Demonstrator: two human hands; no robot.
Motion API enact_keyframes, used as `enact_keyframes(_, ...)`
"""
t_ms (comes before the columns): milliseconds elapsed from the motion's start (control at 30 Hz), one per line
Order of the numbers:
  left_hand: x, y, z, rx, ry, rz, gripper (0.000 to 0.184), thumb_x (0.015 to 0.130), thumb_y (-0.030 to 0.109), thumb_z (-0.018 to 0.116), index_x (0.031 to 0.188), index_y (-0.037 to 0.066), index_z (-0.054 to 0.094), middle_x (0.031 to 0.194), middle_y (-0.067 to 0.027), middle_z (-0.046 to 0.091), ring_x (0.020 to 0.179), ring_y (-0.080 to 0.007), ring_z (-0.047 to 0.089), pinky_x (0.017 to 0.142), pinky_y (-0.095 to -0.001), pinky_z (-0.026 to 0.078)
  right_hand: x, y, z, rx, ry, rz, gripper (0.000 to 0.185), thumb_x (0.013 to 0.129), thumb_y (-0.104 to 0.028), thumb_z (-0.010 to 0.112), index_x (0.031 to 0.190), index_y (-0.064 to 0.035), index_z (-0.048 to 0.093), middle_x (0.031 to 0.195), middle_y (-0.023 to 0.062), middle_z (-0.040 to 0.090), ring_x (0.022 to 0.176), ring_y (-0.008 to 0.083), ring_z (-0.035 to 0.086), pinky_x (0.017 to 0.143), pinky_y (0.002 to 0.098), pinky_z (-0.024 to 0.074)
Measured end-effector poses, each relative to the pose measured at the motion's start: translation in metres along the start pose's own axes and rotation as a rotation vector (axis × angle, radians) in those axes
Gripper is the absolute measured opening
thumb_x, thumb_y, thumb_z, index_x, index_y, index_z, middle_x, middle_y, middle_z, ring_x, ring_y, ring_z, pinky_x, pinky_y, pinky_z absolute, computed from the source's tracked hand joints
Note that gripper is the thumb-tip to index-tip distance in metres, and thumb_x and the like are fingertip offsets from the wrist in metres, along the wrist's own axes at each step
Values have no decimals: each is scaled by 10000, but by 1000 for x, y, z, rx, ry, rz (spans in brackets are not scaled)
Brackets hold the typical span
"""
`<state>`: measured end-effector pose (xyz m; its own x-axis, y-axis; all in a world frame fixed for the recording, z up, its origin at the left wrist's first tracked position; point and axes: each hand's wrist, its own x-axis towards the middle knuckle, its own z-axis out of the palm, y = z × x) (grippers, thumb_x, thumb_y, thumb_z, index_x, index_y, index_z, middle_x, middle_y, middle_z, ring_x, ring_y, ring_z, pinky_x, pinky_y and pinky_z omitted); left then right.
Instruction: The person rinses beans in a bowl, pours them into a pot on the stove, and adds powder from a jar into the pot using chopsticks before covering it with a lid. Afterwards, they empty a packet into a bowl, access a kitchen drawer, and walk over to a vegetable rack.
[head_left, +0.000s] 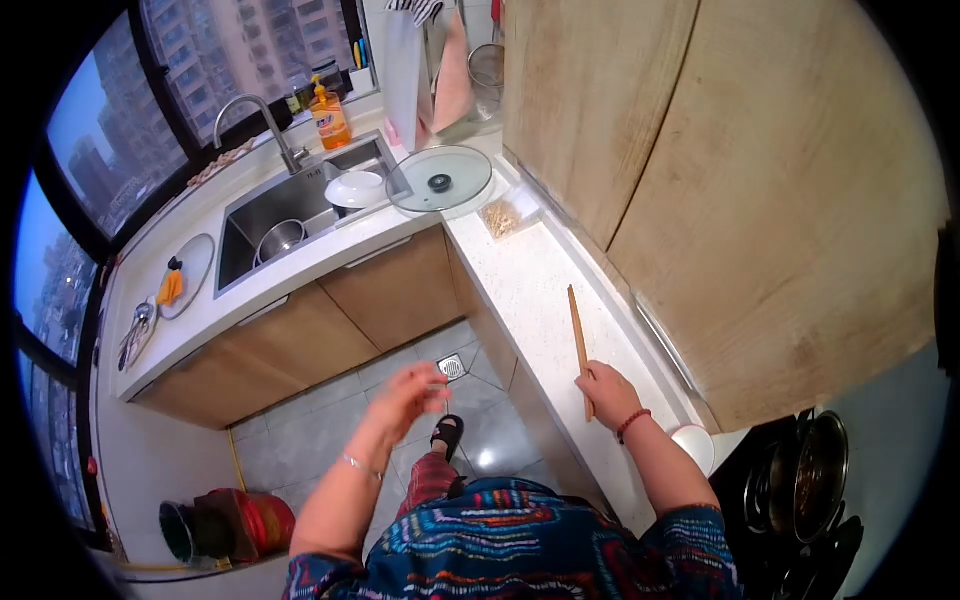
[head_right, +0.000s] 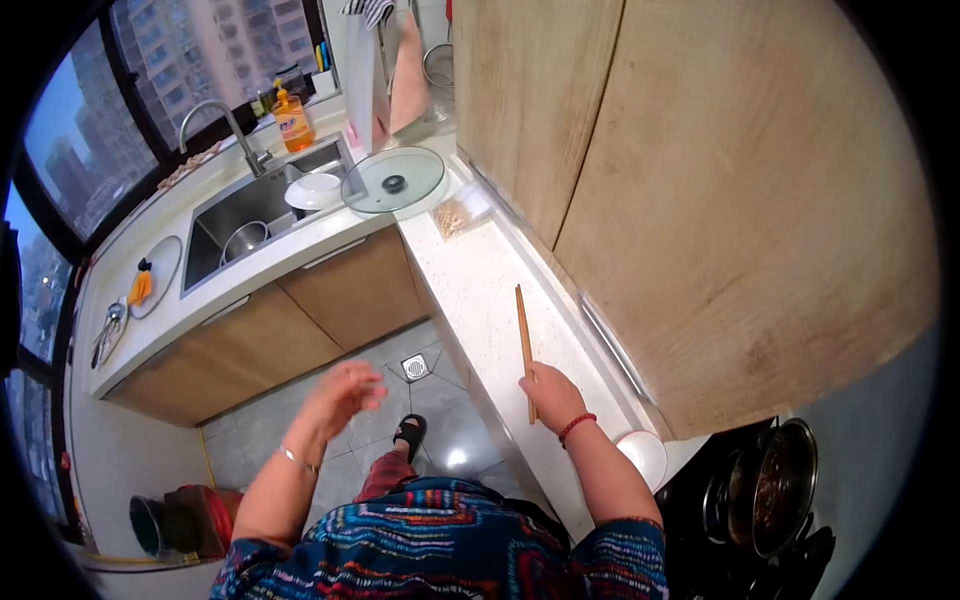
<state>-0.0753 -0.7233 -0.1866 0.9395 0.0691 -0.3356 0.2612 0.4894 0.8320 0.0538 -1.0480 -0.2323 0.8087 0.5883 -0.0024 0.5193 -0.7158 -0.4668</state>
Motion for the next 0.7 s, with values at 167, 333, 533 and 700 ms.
enact_keyframes(167, 150, 60, -51, -376, -8, -37, 279, 811, 279, 587, 960, 55, 515, 1040, -162, 530, 939, -319, 546, 752, -427, 479, 7, 4, 9, 9, 122, 110, 358, 810, -308, 473, 986, -5, 547, 968, 197, 563, 956, 321, 516, 828, 371, 409)
enact_keyframes(333, 306, 95, -101, -404, 73, -61, 392, 814, 335, 565, 1002, 15, 437, 1057, -226, 499, 955, -368, 521, 832, -482, 446, 23, -54, -15, -144, 238, 163, 257, 772, -115, 510, 1012, -48, 573, 1066, 174, 543, 987, 328, 511, 854, 368, 414)
enact_keyframes(533, 435, 88, -152, -674, 74, -103, 317, 854, 193, 435, 1017, -71, 500, 1069, -198, 550, 1039, -309, 505, 933, -462, 378, 28, -89, 3, -65, 331, 296, 283, 746, -46, 498, 1011, -99, 585, 1119, 145, 510, 1023, 306, 491, 864, 375, 407)
enact_keyframes(700, 478, 85, -186, -479, -82, -115, 216, 878, 96, 443, 988, -76, 512, 1003, -188, 588, 919, -268, 583, 824, -382, 486, 23, -108, 13, -12, 448, 395, 254, 738, -24, 511, 968, -99, 589, 1124, 101, 503, 1020, 285, 489, 871, 359, 403)
